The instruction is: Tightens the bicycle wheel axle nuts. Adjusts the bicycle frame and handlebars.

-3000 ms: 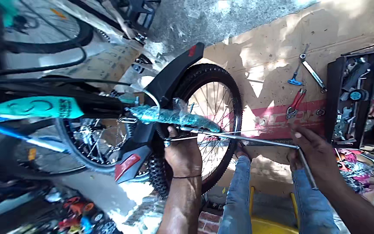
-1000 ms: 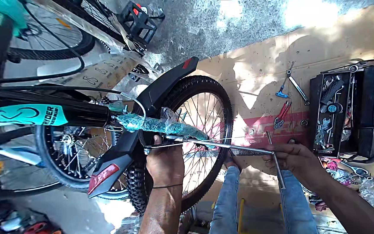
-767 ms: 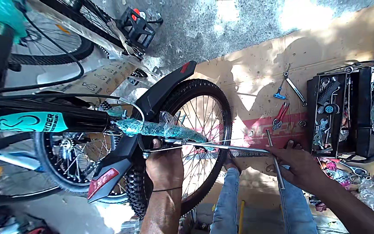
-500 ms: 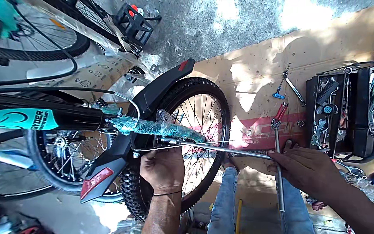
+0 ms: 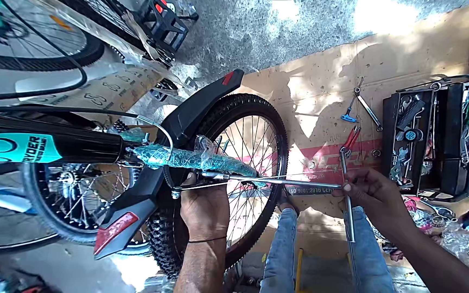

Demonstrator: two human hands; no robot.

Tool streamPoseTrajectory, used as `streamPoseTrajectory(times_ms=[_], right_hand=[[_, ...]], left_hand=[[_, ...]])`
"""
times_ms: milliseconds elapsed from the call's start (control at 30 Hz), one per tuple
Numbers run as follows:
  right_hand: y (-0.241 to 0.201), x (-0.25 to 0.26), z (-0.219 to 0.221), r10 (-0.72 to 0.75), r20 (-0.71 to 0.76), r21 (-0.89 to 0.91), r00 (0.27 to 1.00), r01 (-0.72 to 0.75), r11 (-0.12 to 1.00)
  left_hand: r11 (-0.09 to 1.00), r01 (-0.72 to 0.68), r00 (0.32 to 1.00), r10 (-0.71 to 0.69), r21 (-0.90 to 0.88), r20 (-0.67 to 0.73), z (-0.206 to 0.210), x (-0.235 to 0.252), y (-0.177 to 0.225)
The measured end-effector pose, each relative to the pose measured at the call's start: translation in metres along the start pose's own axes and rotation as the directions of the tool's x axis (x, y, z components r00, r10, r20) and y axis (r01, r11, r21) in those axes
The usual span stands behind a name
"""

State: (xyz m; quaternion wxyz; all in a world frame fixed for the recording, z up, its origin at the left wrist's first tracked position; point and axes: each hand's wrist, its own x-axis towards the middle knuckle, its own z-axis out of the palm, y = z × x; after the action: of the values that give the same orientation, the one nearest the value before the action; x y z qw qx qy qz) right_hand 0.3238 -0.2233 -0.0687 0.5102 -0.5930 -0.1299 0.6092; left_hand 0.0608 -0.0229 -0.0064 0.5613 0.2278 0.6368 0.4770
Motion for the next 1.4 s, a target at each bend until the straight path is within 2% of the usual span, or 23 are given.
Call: streamPoseTrajectory(times_ms=[100,233,300,467,733,867,1067,1200,1400], right_hand=[[0.001,0.009,0.000,0.205,0.038,0.098,0.978,-0.207,0.973],[0.009,0.017,-0.014,0.248,0.243,0.077,0.938,-0.274,0.959],[0.017,0.021,-0.020,0.173,0.303,-0.002,0.937,-0.180,0.984],[0.026,0.027,-0.019,-0.026,0.241,-0.117,0.970,0.056,0.992],[0.029,0.028,-0.025,-0.139,0.309,-0.112,0.941,0.181,0.977],[0.031,0.034,-0.029,-0.258,0.320,-0.131,0.912,0.312,0.941],[0.030,0.041,-0.030,-0.371,0.315,-0.105,0.874,0.420,0.901],[0.037,0.037,-0.033,-0.456,0.300,-0.152,0.838,0.514,0.844],[0.040,0.033,-0.030,-0.532,0.271,-0.179,0.802,0.585,0.791]], left_hand=[[1.000,-0.025,0.999,0.026,0.013,-0.033,0.003,0.001,-0.001],[0.998,-0.027,0.997,0.031,0.052,-0.075,0.006,0.000,0.000],[0.999,-0.023,0.997,0.027,0.047,-0.075,0.007,0.000,-0.001],[1.000,-0.020,1.000,0.019,-0.021,-0.008,0.000,0.001,-0.006],[0.999,0.004,0.999,-0.001,0.049,-0.051,0.004,0.000,0.000],[0.996,0.026,0.997,-0.020,0.088,-0.070,0.002,0.001,0.004],[0.993,0.057,0.995,-0.048,0.104,-0.090,0.009,-0.003,0.009],[0.995,0.042,0.999,-0.039,0.095,-0.036,0.002,-0.002,0.010],[0.995,0.047,0.998,-0.043,0.084,-0.038,0.003,-0.001,0.011]])
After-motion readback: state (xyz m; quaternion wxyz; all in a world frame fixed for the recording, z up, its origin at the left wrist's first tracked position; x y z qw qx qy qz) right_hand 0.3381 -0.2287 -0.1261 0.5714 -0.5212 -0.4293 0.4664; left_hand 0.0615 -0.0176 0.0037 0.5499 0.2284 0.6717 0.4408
